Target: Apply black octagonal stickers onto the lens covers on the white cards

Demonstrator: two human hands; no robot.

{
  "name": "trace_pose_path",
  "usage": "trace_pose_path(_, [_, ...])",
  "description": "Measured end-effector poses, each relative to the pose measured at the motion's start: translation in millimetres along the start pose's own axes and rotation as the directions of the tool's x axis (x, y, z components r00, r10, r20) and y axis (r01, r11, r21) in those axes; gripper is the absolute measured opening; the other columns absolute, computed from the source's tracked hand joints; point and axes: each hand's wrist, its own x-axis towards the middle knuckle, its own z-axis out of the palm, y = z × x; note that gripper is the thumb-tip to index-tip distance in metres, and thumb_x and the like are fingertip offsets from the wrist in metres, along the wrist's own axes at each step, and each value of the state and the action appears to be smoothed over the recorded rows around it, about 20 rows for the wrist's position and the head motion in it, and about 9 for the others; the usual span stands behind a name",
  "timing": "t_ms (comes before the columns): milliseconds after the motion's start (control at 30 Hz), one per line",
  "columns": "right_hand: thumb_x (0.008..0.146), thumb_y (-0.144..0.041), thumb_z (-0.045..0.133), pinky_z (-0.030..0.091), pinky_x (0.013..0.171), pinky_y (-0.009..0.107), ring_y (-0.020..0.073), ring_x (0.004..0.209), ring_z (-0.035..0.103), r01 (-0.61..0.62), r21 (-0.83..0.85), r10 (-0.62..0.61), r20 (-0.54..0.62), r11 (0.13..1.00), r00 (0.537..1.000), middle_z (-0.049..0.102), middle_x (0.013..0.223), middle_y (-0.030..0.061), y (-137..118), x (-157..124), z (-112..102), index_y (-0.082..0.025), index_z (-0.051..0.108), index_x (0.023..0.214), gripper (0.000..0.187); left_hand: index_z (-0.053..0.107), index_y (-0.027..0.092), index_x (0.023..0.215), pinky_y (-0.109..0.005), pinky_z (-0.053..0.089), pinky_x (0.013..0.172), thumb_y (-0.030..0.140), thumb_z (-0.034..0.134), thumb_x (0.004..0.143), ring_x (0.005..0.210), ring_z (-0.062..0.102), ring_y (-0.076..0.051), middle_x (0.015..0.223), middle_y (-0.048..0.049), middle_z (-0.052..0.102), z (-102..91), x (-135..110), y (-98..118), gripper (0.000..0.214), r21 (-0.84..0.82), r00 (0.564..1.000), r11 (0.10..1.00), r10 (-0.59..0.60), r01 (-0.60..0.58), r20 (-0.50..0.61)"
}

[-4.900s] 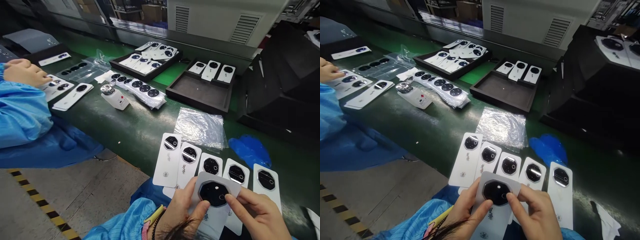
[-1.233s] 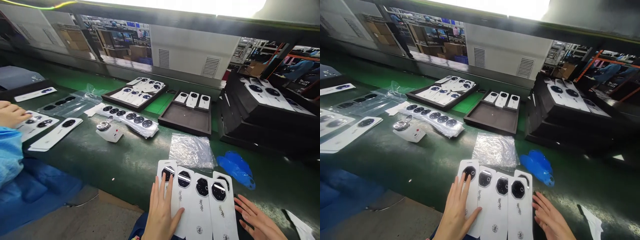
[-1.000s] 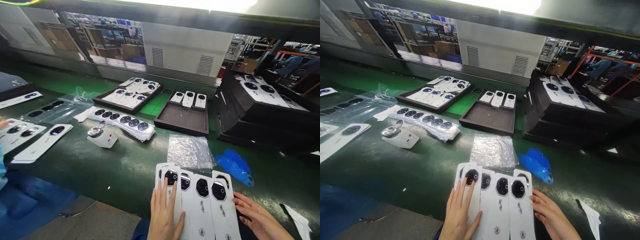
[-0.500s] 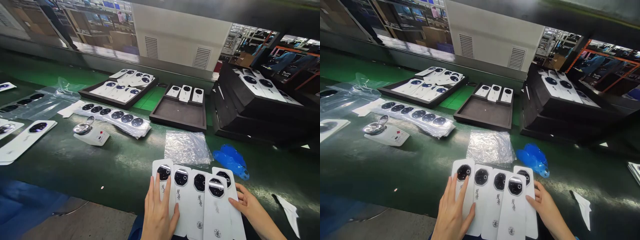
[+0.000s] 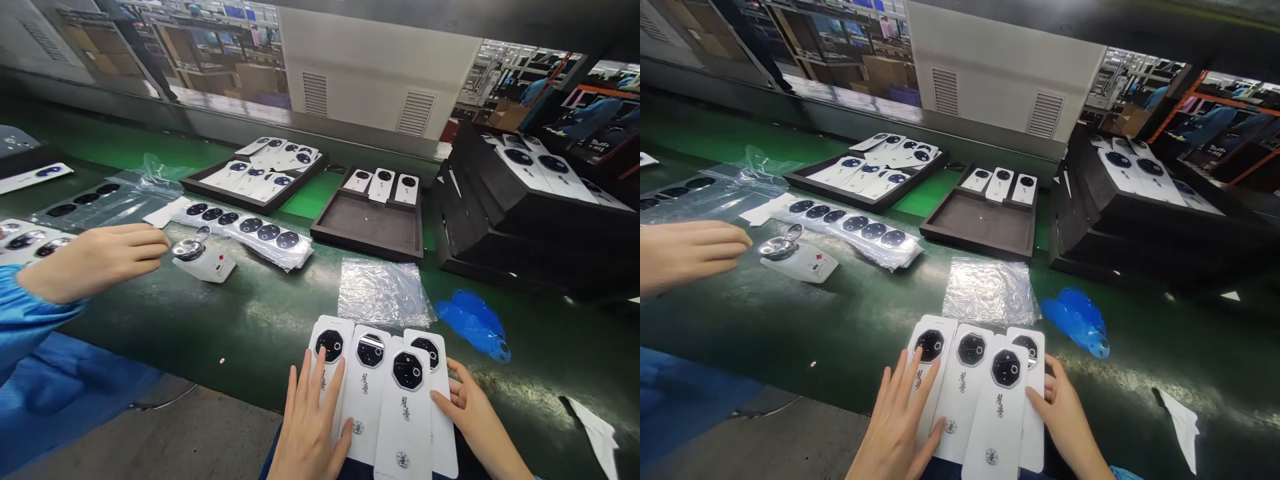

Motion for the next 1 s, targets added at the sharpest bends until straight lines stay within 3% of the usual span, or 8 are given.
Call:
trace_pose_path(133, [0.058,-0.049,0.067,0.055,0.060,0.039,0.0259,0.064,0.066,0.074,-0.171,-0.085,-0.060,0.982,0.995,0.070,0.072,-0.0004,-0.4,2.7,-0.2,-0.027,0.057,0.111,0.058,0.032,0.009,0.142,-0.052,0.026,0.110,0.053,0.027,0.094,0.142,0.013,-0.034,0.145,-0.0132,0.041,0.3,-12.1,-24.8,0.065,0.109,0.943,0.938,0.333,-0.329,-0.016])
trace_pose_path(233, [0.056,-0.050,0.067,0.045,0.049,0.033,0.0197,0.049,0.052,0.123,-0.329,-0.179,-0.145,0.936,0.973,0.057,0.055,-0.0036,-1.2,1.1,-6.6,-0.031,0.070,0.093,0.042,0.043,0.011,0.137,-0.047,0.013,0.116,0.028,0.028,0.097,0.141,0.018,-0.029,0.137,-0.0080,0.052,-7.4,-16.2,-40.2,0.045,0.138,0.893,0.887,0.449,-0.441,-0.026])
trace_pose_path(433, [0.062,-0.054,0.067,0.040,0.049,0.032,0.0171,0.048,0.046,0.178,-0.417,-0.294,-0.232,0.891,0.927,0.055,0.059,-0.0022,4.0,-2.6,-17.8,-0.032,0.071,0.097,0.042,0.028,0.012,0.143,-0.037,0.028,0.113,0.019,0.017,0.100,0.137,0.033,-0.021,0.139,-0.0073,0.051,-37.1,-19.4,-46.6,0.046,-0.102,0.948,0.943,0.314,-0.317,-0.042])
trace_pose_path(567, [0.069,-0.059,0.064,0.052,0.060,0.031,0.0202,0.063,0.061,0.247,-0.163,-0.252,-0.014,0.955,0.968,0.066,0.073,0.0025,10.3,-13.0,-12.5,-0.033,0.072,0.094,0.037,0.024,0.011,0.145,-0.035,0.043,0.105,0.028,0.017,0.101,0.136,0.033,-0.023,0.140,-0.0119,0.048,-39.7,-14.2,-27.4,0.048,-0.271,0.956,0.921,0.245,-0.281,-0.160])
trace_pose_path(667, [0.069,-0.068,0.060,0.056,0.065,0.037,0.0268,0.079,0.068,0.205,0.143,-0.232,0.210,0.968,0.950,0.073,0.091,0.0069,11.4,-22.5,-0.3,-0.036,0.068,0.107,0.051,0.030,0.006,0.141,-0.038,0.049,0.100,0.025,0.024,0.100,0.134,0.035,-0.028,0.136,-0.0144,0.052,-29.9,2.5,4.1,0.046,-0.229,0.870,0.844,0.436,-0.484,-0.230])
trace_pose_path(767, [0.068,-0.063,0.065,0.055,0.077,0.041,0.0289,0.097,0.066,0.107,0.378,-0.215,0.258,0.920,0.942,0.070,0.110,0.0067,9.0,-24.9,7.6,-0.039,0.059,0.120,0.057,0.053,0.010,0.127,-0.035,0.049,0.098,0.021,0.033,0.098,0.132,0.039,-0.029,0.136,-0.0076,0.053,-19.7,21.3,38.7,0.036,-0.058,0.797,0.800,0.583,-0.597,-0.155])
trace_pose_path(900, [0.063,-0.052,0.075,0.053,0.084,0.044,0.0291,0.098,0.066,0.034,0.290,-0.095,0.198,0.956,0.976,0.071,0.108,0.0080,9.8,-13.9,4.4,-0.031,0.066,0.106,0.049,0.059,0.018,0.119,-0.052,0.040,0.103,0.021,0.041,0.095,0.129,0.043,-0.032,0.130,-0.0039,0.059,-7.5,26.0,59.2,0.031,-0.038,0.762,0.765,0.633,-0.642,-0.138])
trace_pose_path(1000, [0.057,-0.058,0.076,0.055,0.079,0.045,0.0307,0.091,0.068,0.038,0.210,-0.069,0.145,0.977,0.987,0.073,0.102,0.0096,14.7,-4.1,1.4,-0.027,0.066,0.101,0.055,0.051,0.014,0.129,-0.060,0.030,0.107,0.046,0.046,0.092,0.137,0.029,-0.036,0.137,-0.0115,0.052,1.2,12.7,48.1,0.049,-0.086,0.803,0.799,0.586,-0.595,-0.103])
